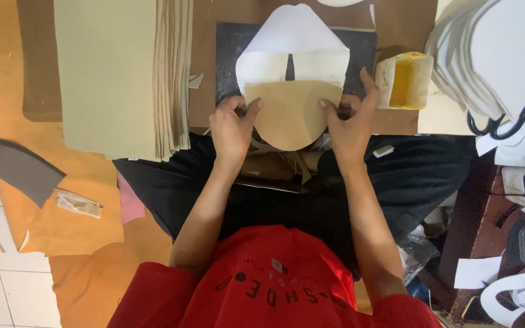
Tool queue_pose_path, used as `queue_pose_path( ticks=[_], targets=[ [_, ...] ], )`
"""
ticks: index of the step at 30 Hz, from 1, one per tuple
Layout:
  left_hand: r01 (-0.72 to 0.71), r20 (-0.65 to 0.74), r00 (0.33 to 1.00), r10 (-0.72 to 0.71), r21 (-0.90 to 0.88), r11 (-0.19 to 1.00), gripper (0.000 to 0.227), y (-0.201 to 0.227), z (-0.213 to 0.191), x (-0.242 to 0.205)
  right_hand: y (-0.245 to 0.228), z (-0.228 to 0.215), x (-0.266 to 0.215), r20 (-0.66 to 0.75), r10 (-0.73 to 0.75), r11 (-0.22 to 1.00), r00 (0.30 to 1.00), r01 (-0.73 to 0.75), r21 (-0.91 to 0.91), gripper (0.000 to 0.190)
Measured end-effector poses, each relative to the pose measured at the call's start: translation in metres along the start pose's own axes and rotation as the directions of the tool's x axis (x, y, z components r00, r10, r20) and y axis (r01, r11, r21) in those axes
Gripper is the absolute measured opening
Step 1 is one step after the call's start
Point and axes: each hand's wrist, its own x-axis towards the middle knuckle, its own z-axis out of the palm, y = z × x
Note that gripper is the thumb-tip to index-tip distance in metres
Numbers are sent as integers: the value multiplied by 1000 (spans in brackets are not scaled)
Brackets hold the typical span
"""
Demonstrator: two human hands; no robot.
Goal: Applying adhesive to shoe components and pressing them together for assembly.
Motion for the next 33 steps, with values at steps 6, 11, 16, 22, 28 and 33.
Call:
queue_pose_path(
  ticks=[6, 11, 16, 22, 28, 33],
  targets=[
    [15, -21, 1000, -16, -31, 999, 38, 2, 0, 4, -12, 5, -2, -37, -70, 996, 997, 68, -53, 71],
    [36, -28, 999, -36, -24, 999, 38, -4, 1, 1, 16, 5, -3, -45, -99, 989, 994, 93, -117, 69],
    [31, -38, 999, -32, -27, 999, 38, 0, 1, 2, -3, 7, -2, -70, -112, 987, 991, 103, -124, 68],
    [41, -52, 998, -42, -14, 999, 38, -1, 3, 3, -3, 10, -1, -88, -74, 989, 993, 62, -134, 69],
    [22, -65, 998, -21, 29, 999, 38, -10, 13, 3, -6, 13, 1, -116, -46, 988, 992, 28, -152, 71],
    [-225, -308, 856, 416, 502, 835, 59, -4, 34, -5, -3, 14, 2, -124, -73, 987, 990, 53, -153, 74]
  ],
)
